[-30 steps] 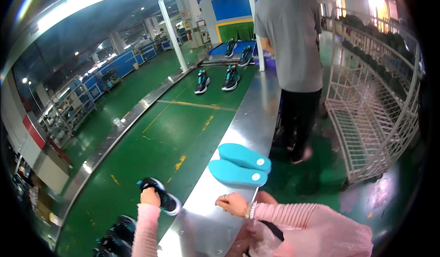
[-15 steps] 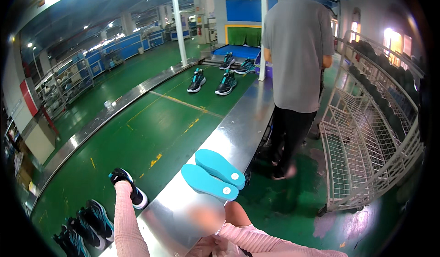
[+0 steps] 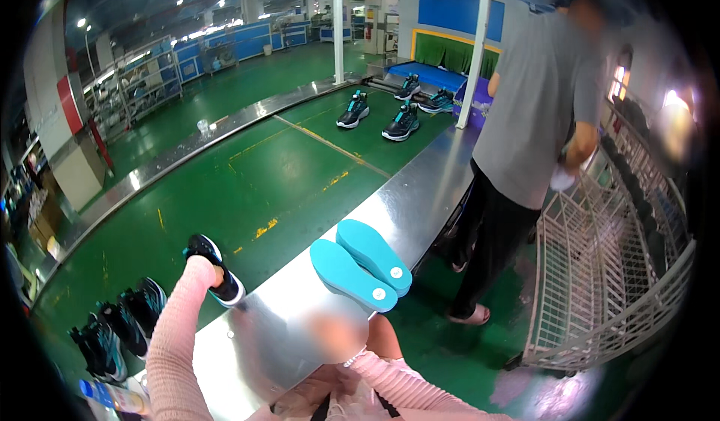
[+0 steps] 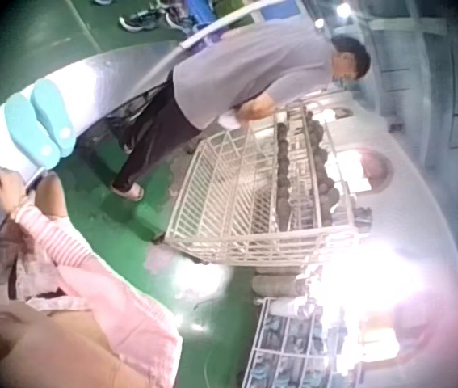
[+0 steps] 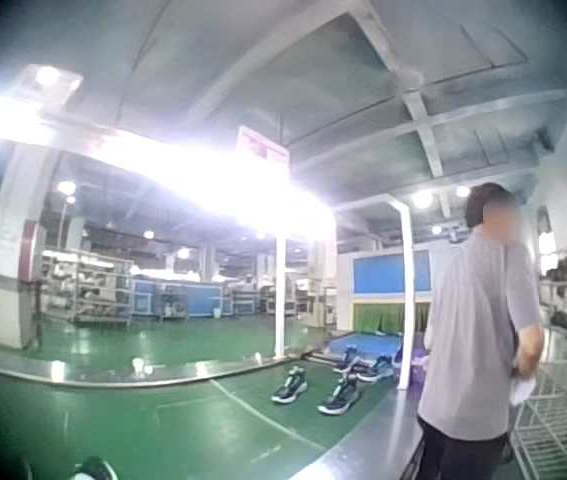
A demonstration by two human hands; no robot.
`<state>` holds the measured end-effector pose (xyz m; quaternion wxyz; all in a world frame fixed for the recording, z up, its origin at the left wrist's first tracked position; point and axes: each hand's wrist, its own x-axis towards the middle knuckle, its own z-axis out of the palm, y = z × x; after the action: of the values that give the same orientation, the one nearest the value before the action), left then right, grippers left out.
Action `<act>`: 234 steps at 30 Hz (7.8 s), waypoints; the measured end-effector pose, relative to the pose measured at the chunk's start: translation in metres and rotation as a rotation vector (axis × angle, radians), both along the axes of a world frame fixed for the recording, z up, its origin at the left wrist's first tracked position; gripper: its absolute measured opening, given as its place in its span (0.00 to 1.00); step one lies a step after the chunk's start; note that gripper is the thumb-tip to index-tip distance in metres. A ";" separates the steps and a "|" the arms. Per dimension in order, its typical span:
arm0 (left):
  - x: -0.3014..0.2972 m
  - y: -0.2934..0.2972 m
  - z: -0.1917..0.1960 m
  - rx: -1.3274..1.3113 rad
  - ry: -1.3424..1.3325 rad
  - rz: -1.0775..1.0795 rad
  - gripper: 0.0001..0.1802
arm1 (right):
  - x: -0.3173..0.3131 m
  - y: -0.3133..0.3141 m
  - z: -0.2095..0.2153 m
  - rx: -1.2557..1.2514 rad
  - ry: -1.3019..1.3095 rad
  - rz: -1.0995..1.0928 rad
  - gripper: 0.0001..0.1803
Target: The person picks up athletic shoes from a workbench and places them onto a moving green conveyor belt one by one. The person also moves turquoise foam insoles on their workstation.
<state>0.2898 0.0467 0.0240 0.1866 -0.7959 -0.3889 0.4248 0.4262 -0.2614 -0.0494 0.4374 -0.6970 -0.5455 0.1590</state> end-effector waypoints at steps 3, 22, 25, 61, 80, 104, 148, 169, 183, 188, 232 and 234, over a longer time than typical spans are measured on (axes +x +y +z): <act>0.019 -0.008 0.005 0.097 0.066 0.028 0.45 | -0.003 -0.003 0.008 0.035 0.328 -0.047 0.15; -0.006 -0.096 -0.065 0.505 -2.147 0.227 0.19 | 0.026 0.003 -0.034 0.169 -0.587 0.004 0.14; 0.000 -0.096 -0.064 0.458 -2.202 0.253 0.17 | 0.032 0.007 -0.046 0.059 -0.688 0.075 0.11; 0.040 -0.105 -0.072 0.213 -2.211 0.447 0.27 | 0.266 0.222 0.072 -0.155 -0.689 -0.138 0.18; 0.060 -0.104 -0.071 0.342 -2.150 0.462 0.25 | 0.256 0.267 0.061 -0.214 -0.734 -0.363 0.12; 0.107 -0.108 -0.038 0.139 -1.865 -0.169 0.30 | 0.248 0.040 0.092 -0.737 -0.739 -0.193 0.36; 0.077 0.014 -0.024 0.229 -1.830 0.103 0.14 | 0.026 0.254 0.094 -0.523 -0.517 0.229 0.15; 0.076 -0.015 0.009 0.350 -1.801 -0.341 0.19 | 0.033 0.196 0.063 0.138 -0.241 0.102 0.13; 0.101 0.007 -0.002 -0.178 -0.316 -0.092 0.23 | 0.096 0.019 0.014 -0.007 0.382 0.048 0.13; 0.101 -0.006 0.012 -0.206 -0.378 -0.025 0.22 | 0.101 0.022 0.014 -0.037 0.425 0.054 0.13; 0.137 -0.114 -0.086 -0.125 -1.978 0.313 0.08 | 0.152 0.054 0.102 0.118 -0.346 0.000 0.14; 0.146 -0.122 -0.075 -0.165 -1.937 0.322 0.09 | 0.187 0.086 0.111 0.151 -0.453 -0.061 0.16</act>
<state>0.4354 -0.0753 -0.0509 -0.3292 -0.7478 -0.4465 -0.3648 0.6128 -0.1758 0.0612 0.3593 -0.6965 -0.6186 -0.0558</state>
